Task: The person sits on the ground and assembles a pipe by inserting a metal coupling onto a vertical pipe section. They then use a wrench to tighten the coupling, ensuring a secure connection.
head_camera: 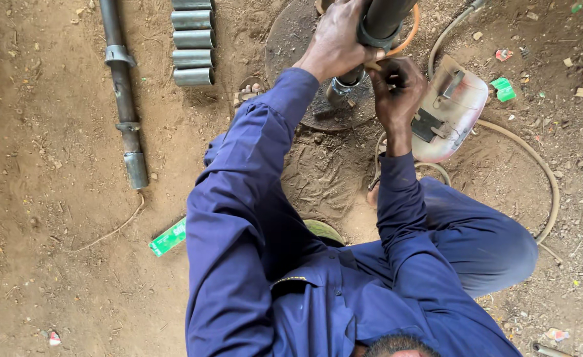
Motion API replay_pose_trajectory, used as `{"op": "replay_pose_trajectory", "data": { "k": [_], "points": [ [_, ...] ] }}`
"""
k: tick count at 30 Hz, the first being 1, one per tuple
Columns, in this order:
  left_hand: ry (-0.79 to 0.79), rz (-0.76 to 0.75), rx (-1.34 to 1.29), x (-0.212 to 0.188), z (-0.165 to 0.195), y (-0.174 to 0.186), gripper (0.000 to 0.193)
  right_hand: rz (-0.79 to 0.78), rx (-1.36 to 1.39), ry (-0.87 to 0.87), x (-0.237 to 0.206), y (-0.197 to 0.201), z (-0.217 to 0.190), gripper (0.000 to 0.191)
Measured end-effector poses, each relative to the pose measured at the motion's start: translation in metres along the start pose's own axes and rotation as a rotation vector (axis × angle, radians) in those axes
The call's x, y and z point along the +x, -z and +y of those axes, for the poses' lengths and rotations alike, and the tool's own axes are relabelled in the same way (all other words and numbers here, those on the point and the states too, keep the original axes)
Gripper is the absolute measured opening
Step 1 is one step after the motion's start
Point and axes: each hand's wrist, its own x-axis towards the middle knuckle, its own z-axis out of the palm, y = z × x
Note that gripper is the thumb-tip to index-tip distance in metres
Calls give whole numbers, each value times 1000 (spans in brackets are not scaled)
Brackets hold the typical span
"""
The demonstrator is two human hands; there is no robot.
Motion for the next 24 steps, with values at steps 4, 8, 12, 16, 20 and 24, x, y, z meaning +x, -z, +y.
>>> {"op": "replay_pose_trajectory", "data": {
  "k": [4,8,12,16,20,24],
  "points": [
    [21,-27,3,0,1,0,81,26,62,1,0,-8,8,22],
    [2,-6,-32,-1,4,3,82,102,200,-16,-3,-15,16,19],
    [19,-39,-13,0,6,5,81,114,224,-66,-6,-20,20,22],
    [-1,-13,-14,0,9,7,85,145,258,-30,-7,-26,24,21],
    [10,-33,-17,-2,12,10,88,127,298,-58,-9,-29,28,22],
    [6,-70,6,-1,12,11,83,146,262,-97,-11,-30,29,26]
  ]
}}
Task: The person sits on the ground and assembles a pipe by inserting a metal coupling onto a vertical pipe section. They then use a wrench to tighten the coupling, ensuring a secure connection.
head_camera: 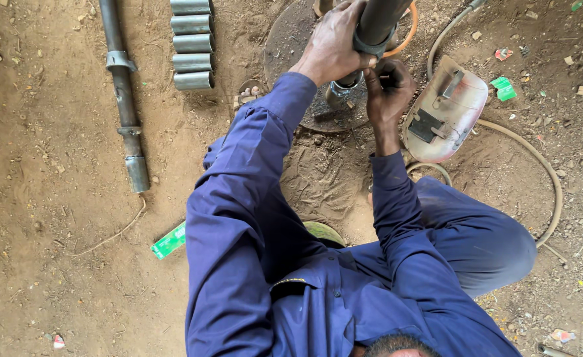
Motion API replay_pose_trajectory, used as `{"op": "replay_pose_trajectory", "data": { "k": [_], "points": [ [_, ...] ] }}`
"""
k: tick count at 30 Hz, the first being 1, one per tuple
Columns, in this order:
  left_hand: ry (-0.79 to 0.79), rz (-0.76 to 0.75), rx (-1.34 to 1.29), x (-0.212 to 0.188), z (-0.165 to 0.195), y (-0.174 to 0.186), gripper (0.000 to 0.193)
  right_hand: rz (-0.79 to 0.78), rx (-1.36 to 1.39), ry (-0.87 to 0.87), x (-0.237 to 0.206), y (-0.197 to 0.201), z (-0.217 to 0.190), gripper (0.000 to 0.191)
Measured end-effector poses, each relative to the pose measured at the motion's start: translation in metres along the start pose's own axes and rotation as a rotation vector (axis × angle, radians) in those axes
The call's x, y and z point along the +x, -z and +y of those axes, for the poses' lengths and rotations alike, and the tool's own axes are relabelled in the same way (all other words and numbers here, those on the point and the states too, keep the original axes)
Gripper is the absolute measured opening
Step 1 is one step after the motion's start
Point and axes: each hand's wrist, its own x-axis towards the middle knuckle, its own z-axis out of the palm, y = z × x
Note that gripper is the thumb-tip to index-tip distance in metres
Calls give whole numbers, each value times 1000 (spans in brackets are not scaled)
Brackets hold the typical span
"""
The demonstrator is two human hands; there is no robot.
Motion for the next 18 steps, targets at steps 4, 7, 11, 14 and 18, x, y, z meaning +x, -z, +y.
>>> {"op": "replay_pose_trajectory", "data": {
  "k": [4,7,11,14,18],
  "points": [
    [91,-83,45,1,0,-2,83,-12,12,-16,-1,2,-2,27],
    [137,-108,80,2,2,-1,84,-12,2,-35,-1,1,-5,28],
    [159,-111,46,3,6,2,82,-15,-23,-7,2,-2,-8,26],
    [161,-108,31,4,9,4,83,-16,-14,21,3,-4,-9,29],
    [142,-88,58,4,11,7,83,-16,-21,-9,2,-3,-9,25]
  ]
}}
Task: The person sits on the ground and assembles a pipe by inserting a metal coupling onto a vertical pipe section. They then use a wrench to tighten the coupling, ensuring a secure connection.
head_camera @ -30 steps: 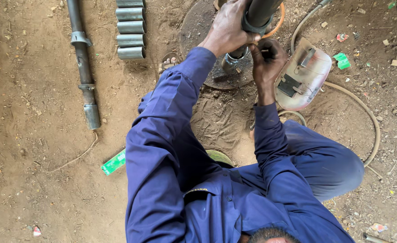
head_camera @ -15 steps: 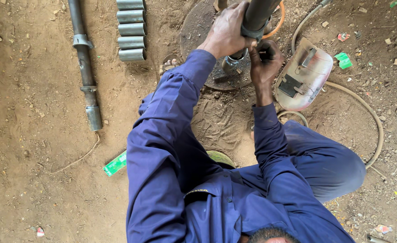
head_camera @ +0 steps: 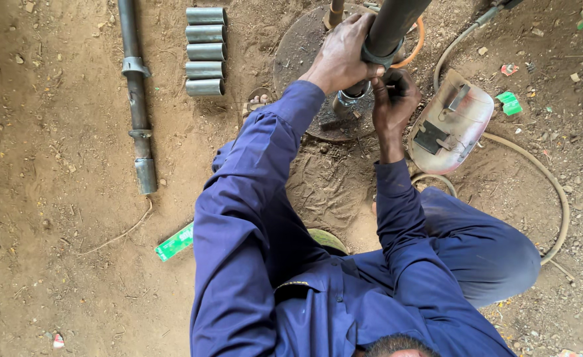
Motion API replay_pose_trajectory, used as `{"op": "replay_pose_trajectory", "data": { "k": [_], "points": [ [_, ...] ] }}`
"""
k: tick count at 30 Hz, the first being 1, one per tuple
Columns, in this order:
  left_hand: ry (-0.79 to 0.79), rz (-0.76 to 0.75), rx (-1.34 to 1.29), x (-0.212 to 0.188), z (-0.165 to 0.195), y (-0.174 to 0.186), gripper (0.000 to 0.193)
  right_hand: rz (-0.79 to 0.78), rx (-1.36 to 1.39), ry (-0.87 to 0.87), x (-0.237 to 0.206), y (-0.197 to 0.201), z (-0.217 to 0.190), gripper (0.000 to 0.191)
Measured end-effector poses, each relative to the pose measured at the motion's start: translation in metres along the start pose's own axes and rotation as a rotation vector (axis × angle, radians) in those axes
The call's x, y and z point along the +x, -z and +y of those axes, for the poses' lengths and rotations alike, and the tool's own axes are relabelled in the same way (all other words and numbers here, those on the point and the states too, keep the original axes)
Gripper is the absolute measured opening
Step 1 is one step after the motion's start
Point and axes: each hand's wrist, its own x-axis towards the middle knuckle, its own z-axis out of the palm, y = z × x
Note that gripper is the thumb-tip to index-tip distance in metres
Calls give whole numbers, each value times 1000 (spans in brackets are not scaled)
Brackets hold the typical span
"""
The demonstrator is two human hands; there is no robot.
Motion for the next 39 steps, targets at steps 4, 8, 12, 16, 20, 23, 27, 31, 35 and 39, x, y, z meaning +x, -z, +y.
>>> {"op": "replay_pose_trajectory", "data": {
  "k": [4,8,12,16,20,23,27,31,35,39],
  "points": [
    [-127,65,-22,-2,1,4,86,-2,47,-26,1,-1,2,20],
    [-160,99,-12,-3,1,6,87,-30,158,-56,1,-1,3,18],
    [-43,-8,-19,-1,-3,2,79,-43,164,-60,2,-2,0,22],
    [-81,27,-23,-1,-10,-5,80,-29,149,-38,3,-3,0,25],
    [-80,-2,-22,1,-18,-13,83,-25,133,-54,-1,-3,4,23],
    [-56,-24,-94,-1,-27,-17,87,-41,136,-102,-3,2,8,22],
    [-116,69,-127,0,-35,-24,96,-171,-18,-211,16,33,-2,18],
    [-230,188,-82,6,-31,-28,103,-134,-205,-260,58,62,-42,30],
    [-113,108,-302,8,-14,-30,81,-237,291,136,108,76,-98,55],
    [-97,220,-342,12,5,-26,63,-453,338,-20,139,63,-137,46]
  ]
}}
